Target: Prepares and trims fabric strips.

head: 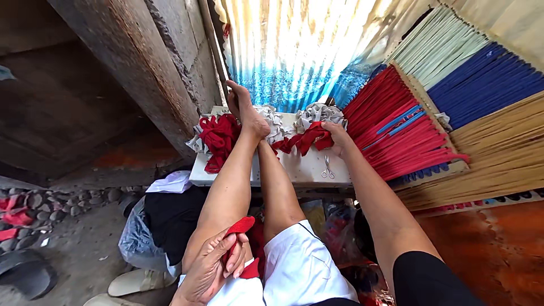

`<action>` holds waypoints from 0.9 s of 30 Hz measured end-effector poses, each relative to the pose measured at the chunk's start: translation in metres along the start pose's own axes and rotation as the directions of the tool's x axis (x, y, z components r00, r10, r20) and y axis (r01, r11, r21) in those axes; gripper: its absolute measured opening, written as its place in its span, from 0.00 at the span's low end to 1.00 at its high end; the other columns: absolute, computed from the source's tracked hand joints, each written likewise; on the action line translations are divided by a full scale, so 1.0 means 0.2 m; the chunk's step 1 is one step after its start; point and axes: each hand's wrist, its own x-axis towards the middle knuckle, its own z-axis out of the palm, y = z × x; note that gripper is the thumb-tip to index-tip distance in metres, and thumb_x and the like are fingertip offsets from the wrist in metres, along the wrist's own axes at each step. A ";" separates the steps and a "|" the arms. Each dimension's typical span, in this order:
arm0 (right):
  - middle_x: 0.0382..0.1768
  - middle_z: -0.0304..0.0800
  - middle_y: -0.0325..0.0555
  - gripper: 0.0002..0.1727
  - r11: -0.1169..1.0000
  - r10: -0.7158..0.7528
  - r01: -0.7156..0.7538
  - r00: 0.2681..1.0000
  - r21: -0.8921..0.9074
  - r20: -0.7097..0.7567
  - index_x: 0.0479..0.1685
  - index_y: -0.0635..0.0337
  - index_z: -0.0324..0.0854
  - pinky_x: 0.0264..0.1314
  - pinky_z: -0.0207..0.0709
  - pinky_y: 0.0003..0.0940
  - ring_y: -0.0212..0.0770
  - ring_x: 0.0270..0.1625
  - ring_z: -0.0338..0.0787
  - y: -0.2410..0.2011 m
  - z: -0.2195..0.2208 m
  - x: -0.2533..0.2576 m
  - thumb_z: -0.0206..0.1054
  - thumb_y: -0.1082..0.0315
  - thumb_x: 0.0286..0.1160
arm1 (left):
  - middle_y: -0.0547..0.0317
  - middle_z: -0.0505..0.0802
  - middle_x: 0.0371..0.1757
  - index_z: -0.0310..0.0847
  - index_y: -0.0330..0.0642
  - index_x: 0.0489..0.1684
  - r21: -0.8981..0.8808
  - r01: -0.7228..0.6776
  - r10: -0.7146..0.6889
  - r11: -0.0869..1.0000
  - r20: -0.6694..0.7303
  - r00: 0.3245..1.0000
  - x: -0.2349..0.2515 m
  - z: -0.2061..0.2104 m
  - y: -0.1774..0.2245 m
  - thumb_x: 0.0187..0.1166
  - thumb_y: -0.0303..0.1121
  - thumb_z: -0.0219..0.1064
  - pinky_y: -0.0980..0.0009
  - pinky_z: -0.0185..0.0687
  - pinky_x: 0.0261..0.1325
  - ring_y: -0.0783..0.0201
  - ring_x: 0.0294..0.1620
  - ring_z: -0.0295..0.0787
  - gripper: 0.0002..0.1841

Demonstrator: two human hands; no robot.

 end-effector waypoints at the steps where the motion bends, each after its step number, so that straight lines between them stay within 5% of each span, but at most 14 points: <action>1: 0.43 0.90 0.45 0.16 0.999 0.004 -0.005 1.000 0.043 0.025 0.59 0.60 0.81 0.49 0.87 0.41 0.39 0.44 0.90 0.01 -0.01 -0.01 0.54 0.60 0.91 | 0.66 0.80 0.16 0.88 0.37 0.52 0.002 0.005 -0.005 1.000 0.001 1.000 0.00 0.00 0.00 0.90 0.39 0.58 0.76 0.82 0.21 0.73 0.13 0.77 0.16; 10: 0.30 0.87 0.37 0.14 0.978 0.024 -0.062 0.982 0.199 0.187 0.44 0.53 0.81 0.32 0.81 0.26 0.30 0.29 0.85 0.09 -0.04 -0.02 0.51 0.60 0.89 | 0.66 0.80 0.16 0.88 0.37 0.52 0.007 0.022 -0.022 1.000 0.019 1.000 0.01 -0.01 0.00 0.90 0.39 0.58 0.76 0.81 0.21 0.73 0.13 0.77 0.16; 14: 0.27 0.85 0.37 0.17 0.998 0.043 -0.034 0.985 -0.058 0.169 0.45 0.55 0.83 0.32 0.81 0.27 0.30 0.27 0.84 0.07 -0.05 0.01 0.52 0.56 0.92 | 0.66 0.79 0.16 0.88 0.37 0.52 0.002 0.033 -0.033 0.999 0.018 0.999 0.01 -0.01 0.00 0.90 0.38 0.58 0.76 0.81 0.21 0.73 0.13 0.77 0.15; 16: 0.38 0.89 0.47 0.21 0.955 0.067 -0.030 0.991 -0.294 0.118 0.55 0.64 0.85 0.47 0.84 0.39 0.37 0.39 0.88 0.07 -0.08 0.03 0.54 0.55 0.92 | 0.67 0.79 0.15 0.88 0.37 0.52 0.014 0.030 -0.031 0.999 0.018 0.999 0.01 -0.01 0.00 0.90 0.38 0.59 0.76 0.81 0.21 0.73 0.13 0.76 0.15; 18: 0.35 0.84 0.44 0.15 0.911 0.058 -0.017 0.994 -0.411 0.089 0.57 0.65 0.82 0.43 0.82 0.36 0.35 0.36 0.84 0.08 -0.08 0.04 0.56 0.65 0.86 | 0.67 0.79 0.16 0.88 0.37 0.52 0.013 0.029 -0.029 0.999 0.015 0.999 0.01 -0.01 0.00 0.89 0.39 0.60 0.76 0.81 0.21 0.73 0.13 0.77 0.15; 22: 0.52 0.87 0.60 0.20 0.875 0.053 -0.035 0.998 -0.483 0.023 0.65 0.69 0.79 0.55 0.82 0.47 0.47 0.49 0.87 0.03 -0.08 0.07 0.64 0.79 0.73 | 0.67 0.80 0.16 0.88 0.37 0.53 0.003 0.033 -0.033 0.999 0.022 0.999 0.00 -0.01 0.00 0.90 0.38 0.59 0.76 0.81 0.21 0.74 0.13 0.77 0.14; 24: 0.49 0.90 0.60 0.18 0.865 -0.011 -0.010 0.999 -0.502 -0.039 0.61 0.70 0.81 0.56 0.82 0.49 0.48 0.47 0.89 -0.02 -0.08 0.07 0.68 0.79 0.70 | 0.67 0.80 0.16 0.88 0.37 0.53 -0.003 0.033 -0.033 0.999 0.023 0.999 0.00 -0.01 0.00 0.90 0.37 0.59 0.76 0.81 0.21 0.74 0.13 0.77 0.14; 27: 0.36 0.91 0.50 0.14 0.894 -0.079 0.029 0.992 -0.447 -0.095 0.55 0.67 0.84 0.45 0.82 0.37 0.37 0.34 0.87 -0.10 -0.06 0.06 0.71 0.76 0.72 | 0.67 0.80 0.16 0.88 0.37 0.53 -0.001 0.028 -0.028 1.000 0.019 0.999 0.01 -0.01 0.01 0.89 0.37 0.60 0.77 0.80 0.20 0.74 0.13 0.77 0.14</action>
